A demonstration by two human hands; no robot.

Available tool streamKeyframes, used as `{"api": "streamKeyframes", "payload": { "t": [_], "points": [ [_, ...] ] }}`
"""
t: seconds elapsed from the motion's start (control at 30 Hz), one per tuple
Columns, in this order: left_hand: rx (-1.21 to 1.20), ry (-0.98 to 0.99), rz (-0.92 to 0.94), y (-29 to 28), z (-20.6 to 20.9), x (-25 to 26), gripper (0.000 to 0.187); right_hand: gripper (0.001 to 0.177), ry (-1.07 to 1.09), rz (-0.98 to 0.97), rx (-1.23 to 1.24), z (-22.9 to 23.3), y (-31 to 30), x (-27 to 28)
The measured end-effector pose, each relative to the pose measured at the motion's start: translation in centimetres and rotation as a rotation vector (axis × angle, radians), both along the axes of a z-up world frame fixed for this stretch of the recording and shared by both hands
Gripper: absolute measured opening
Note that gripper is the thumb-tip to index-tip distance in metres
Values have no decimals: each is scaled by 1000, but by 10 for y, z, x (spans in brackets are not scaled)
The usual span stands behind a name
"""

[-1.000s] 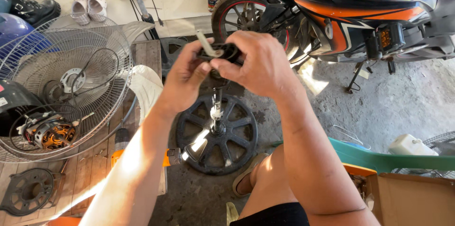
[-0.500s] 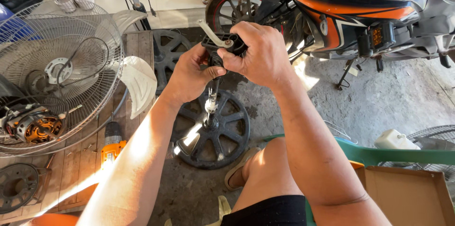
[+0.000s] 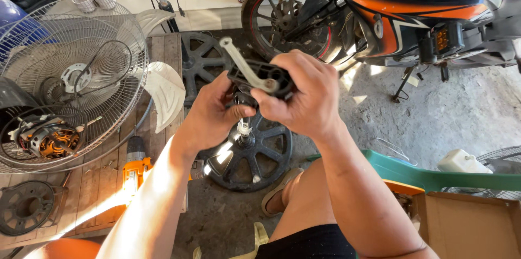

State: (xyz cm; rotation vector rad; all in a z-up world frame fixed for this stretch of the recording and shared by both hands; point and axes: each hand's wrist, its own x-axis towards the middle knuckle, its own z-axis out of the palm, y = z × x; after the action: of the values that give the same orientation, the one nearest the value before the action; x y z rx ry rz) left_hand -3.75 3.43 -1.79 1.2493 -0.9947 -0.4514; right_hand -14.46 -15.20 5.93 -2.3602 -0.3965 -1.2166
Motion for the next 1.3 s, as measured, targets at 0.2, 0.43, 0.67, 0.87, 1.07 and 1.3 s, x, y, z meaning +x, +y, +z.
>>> {"api": "streamKeyframes", "payload": {
  "t": [0.2,0.43,0.67,0.87,1.07,1.3],
  "points": [
    [-26,-126,71,29,2,-16,65,50,-144,-30,272,37,-50,-25],
    [15,-144,124,47,15,-32,68,64,-46,215,523,-47,-23,-39],
    [64,-230,42,47,35,-39,58,72,-67,196,880,-92,6,-68],
    [96,-204,-31,43,41,-54,50,61,-338,192,662,-89,11,-86],
    [35,-306,-111,28,38,-68,51,49,-366,113,578,-61,8,-128],
    [58,-342,-103,15,39,-79,53,52,-256,-118,215,-27,13,-152]
  ]
}}
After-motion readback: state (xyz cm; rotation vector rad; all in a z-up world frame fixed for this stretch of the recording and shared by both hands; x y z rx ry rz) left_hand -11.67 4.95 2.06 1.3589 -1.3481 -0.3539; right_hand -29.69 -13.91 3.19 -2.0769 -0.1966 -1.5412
